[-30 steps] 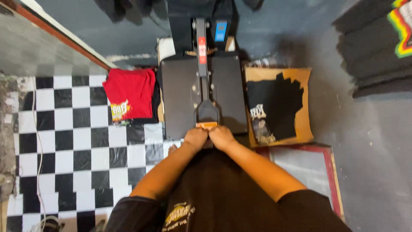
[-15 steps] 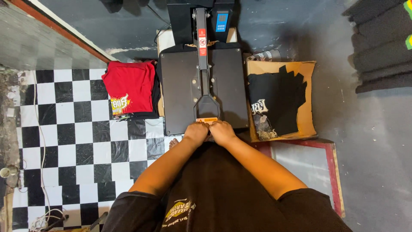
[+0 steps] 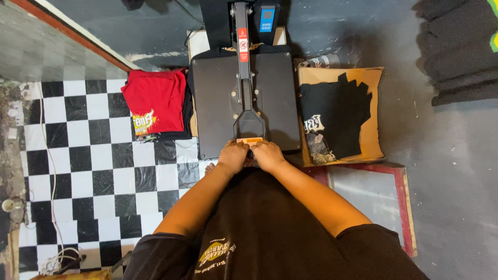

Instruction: Aligning a t-shirt on a heat press and pressing it to set a print

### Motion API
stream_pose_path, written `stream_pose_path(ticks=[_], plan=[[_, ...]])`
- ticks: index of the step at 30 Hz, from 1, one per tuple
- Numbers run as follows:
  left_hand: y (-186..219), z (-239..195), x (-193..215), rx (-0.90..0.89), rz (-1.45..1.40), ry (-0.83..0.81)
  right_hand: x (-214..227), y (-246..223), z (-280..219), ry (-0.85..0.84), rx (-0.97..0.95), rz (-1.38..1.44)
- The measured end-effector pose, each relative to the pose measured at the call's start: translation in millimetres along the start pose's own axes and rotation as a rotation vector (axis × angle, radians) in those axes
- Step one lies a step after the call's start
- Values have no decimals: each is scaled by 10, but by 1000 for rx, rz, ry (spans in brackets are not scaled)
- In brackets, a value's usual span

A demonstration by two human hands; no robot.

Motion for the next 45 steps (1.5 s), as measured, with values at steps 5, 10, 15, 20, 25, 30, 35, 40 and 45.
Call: stream_pose_path(ticks=[5,10,15,20,25,30,35,40,45], plan=[[-36,-35,-2,-8,-42,33,-126,67,6,-20,-18,-15],[-50,-11,-146,-28,-83,16,-284,191,45,-76,-24,-16],[-34,-134,100,-25,-48,18,-354,208,6,-165,-16,-14],[-1,-134,190,14,-20,34,-335,166,-10,-175,-22,-21],[-22,-128,343,17,28,-42,-282,155,19,-164,-22,-12],[-18,-160,398,-27,40,-29,-125,53,-56,-141,-24,24],[-35,-306,759,-87,0,52,379,-173,-223,-85,24,76],[-75,-490,1195,-136,-54,185,934,-470,-379,-66,58,105],[-149,-645,1680,-135,-114,266,1213,-529,-468,-9,84,272]])
Point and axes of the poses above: each hand's wrist, its own z-axis towards the middle knuckle, its own x-axis out of the back of the hand, y = z × x, the point moved 10 cm from there along z, towards the middle knuckle, and after that the axes turned 15 degrees about z, right-handed, at the moved point
